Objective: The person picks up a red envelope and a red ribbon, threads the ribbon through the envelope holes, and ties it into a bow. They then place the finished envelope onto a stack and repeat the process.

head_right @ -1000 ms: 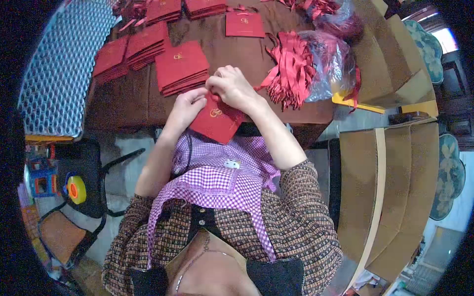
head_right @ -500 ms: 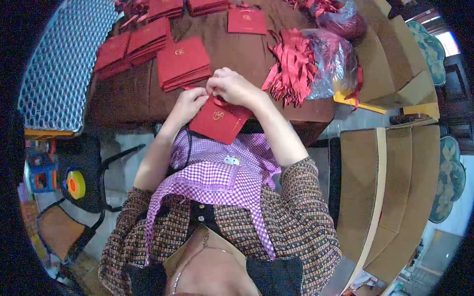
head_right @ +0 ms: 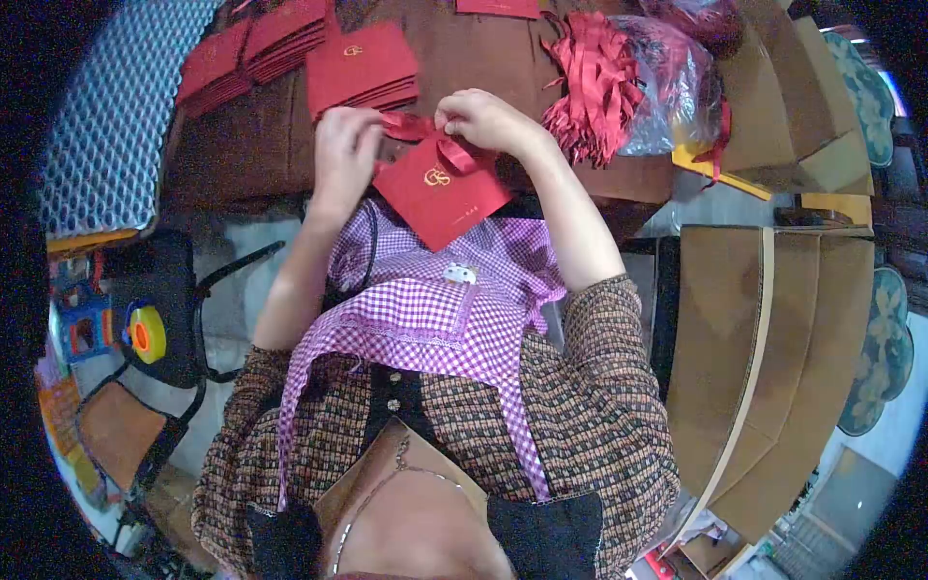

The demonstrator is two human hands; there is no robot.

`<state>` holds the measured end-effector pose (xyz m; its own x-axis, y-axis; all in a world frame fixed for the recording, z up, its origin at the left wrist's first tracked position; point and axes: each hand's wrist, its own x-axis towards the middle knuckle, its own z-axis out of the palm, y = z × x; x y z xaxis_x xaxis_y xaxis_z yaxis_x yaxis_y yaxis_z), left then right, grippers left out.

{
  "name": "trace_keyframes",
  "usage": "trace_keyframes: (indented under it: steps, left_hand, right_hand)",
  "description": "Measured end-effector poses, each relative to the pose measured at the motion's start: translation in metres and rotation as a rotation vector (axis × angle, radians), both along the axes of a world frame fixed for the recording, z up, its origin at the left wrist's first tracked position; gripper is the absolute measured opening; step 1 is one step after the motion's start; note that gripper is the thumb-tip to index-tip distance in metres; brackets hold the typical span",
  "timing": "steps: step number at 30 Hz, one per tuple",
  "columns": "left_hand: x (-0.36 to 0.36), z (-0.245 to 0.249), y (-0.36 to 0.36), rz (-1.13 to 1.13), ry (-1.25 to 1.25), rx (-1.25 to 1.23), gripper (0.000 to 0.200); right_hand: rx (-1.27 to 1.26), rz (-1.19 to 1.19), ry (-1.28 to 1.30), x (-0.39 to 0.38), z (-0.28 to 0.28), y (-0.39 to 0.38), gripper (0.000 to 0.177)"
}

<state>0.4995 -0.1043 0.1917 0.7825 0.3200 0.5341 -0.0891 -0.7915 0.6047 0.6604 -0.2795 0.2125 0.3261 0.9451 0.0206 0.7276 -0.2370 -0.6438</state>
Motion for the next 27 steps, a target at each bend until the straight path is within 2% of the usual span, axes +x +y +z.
trace_keyframes:
  steps: [4,5,7,9,11,13,17,19,21,23,24,25,27]
  left_hand:
    - [-0.006,-0.015,-0.014,-0.18,0.274,0.101,0.019]
    - [-0.006,-0.02,-0.014,-0.184,0.273,0.101,0.019]
    - [-0.005,-0.024,-0.014,-0.206,0.414,-0.03,0.026]
    - [-0.004,-0.027,-0.012,-0.183,0.369,-0.038,0.028]
    - [-0.007,-0.022,-0.011,-0.157,0.403,-0.084,0.026]
    - [-0.006,-0.018,-0.013,-0.131,0.432,-0.179,0.025]
    - [-0.002,-0.019,-0.01,-0.138,0.391,-0.199,0.025]
    - [-0.002,-0.021,-0.008,-0.135,0.352,-0.188,0.024]
    - [-0.001,-0.02,-0.007,-0.152,0.333,-0.21,0.023]
    - [0.0,-0.021,-0.004,-0.16,0.365,-0.204,0.022]
    - [0.0,-0.018,-0.002,-0.172,0.392,-0.2,0.021]
    - [-0.001,-0.015,-0.002,-0.161,0.396,-0.199,0.021]
    - [-0.001,-0.008,0.0,-0.177,0.54,-0.338,0.023]
  right_hand:
    - [0.025,-0.006,-0.029,0.0,-0.007,0.002,0.014]
    - [0.093,-0.067,-0.002,-0.001,-0.007,0.0,0.016]
    - [0.16,-0.138,0.027,-0.002,-0.005,-0.007,0.017]
    - [0.195,-0.527,-0.126,0.003,0.001,-0.022,0.02]
    - [0.083,-0.702,-0.177,0.005,0.008,-0.038,0.025]
    - [-0.153,-0.693,-0.318,0.004,0.013,-0.046,0.032]
    - [-0.273,-0.769,-0.302,-0.011,0.008,-0.049,0.039]
    - [-0.336,-0.817,-0.319,-0.02,0.01,-0.041,0.049]
    - [-0.335,-0.832,-0.315,-0.024,0.004,-0.035,0.046]
    - [-0.244,-0.804,-0.398,-0.021,-0.021,-0.032,0.038]
    - [-0.197,-0.784,-0.397,-0.017,-0.025,-0.028,0.028]
    - [-0.194,-0.774,-0.392,-0.016,-0.028,-0.03,0.028]
    - [0.114,-0.833,-0.29,-0.013,-0.026,-0.032,0.023]
